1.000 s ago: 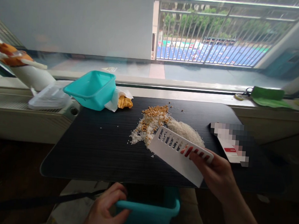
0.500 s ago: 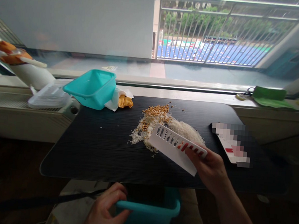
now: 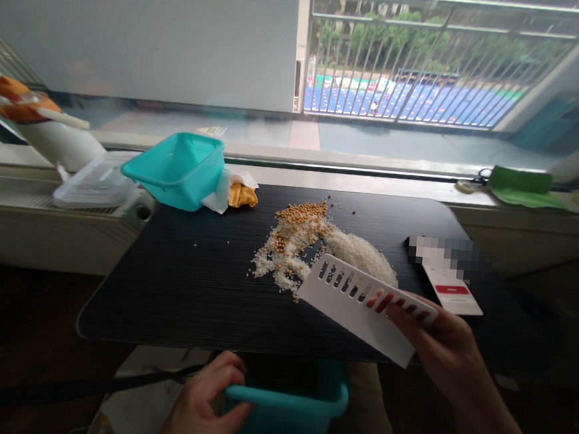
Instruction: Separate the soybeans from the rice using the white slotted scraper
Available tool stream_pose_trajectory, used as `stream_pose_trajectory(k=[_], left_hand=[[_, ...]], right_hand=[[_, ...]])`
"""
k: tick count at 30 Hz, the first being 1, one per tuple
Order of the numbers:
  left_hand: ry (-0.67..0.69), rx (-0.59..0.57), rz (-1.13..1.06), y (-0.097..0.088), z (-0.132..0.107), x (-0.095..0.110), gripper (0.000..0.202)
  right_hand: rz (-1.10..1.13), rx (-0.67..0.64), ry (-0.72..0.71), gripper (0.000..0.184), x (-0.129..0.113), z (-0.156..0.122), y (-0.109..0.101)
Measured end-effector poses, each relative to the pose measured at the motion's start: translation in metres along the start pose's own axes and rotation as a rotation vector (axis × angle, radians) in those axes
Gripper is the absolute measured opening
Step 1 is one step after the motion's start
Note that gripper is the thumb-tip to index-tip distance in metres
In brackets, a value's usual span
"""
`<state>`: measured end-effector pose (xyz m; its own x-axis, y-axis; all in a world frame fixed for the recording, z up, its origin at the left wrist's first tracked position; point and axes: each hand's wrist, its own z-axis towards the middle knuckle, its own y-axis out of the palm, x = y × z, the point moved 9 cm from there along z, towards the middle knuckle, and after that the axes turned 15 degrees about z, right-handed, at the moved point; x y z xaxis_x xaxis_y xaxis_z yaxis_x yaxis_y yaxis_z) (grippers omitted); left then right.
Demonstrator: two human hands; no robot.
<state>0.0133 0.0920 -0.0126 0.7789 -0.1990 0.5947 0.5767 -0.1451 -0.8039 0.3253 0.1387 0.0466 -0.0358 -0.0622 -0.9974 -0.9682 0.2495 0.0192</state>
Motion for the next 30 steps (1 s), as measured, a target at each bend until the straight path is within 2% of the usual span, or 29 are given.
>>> stream_pose_trajectory(k=[4, 13, 21, 23, 28, 30], left_hand=[[0.013, 0.005, 0.003, -0.001, 0.000, 0.002, 0.015], [0.019, -0.010, 0.009, 0.000, 0.000, 0.003, 0.015], [0.042, -0.001, 0.008, 0.000, 0.001, 0.005, 0.016], [0.041, -0.001, -0.001, 0.000, 0.001, 0.005, 0.016], [0.008, -0.009, -0.010, 0.003, -0.001, -0.001, 0.014], [0.002, -0.005, -0.006, 0.004, -0.002, -0.003, 0.013]], right_hand=[[0.040, 0.033, 0.040, 0.035, 0.003, -0.003, -0.005], [0.036, -0.108, 0.090, 0.026, 0.004, -0.009, 0.008], [0.055, -0.135, 0.129, 0.027, 0.005, -0.016, 0.007], [0.076, -0.101, 0.134, 0.029, 0.006, -0.014, 0.005], [0.105, 0.146, -0.008, 0.032, -0.002, 0.009, -0.007], [0.127, 0.181, -0.023, 0.030, -0.001, 0.019, -0.005]])
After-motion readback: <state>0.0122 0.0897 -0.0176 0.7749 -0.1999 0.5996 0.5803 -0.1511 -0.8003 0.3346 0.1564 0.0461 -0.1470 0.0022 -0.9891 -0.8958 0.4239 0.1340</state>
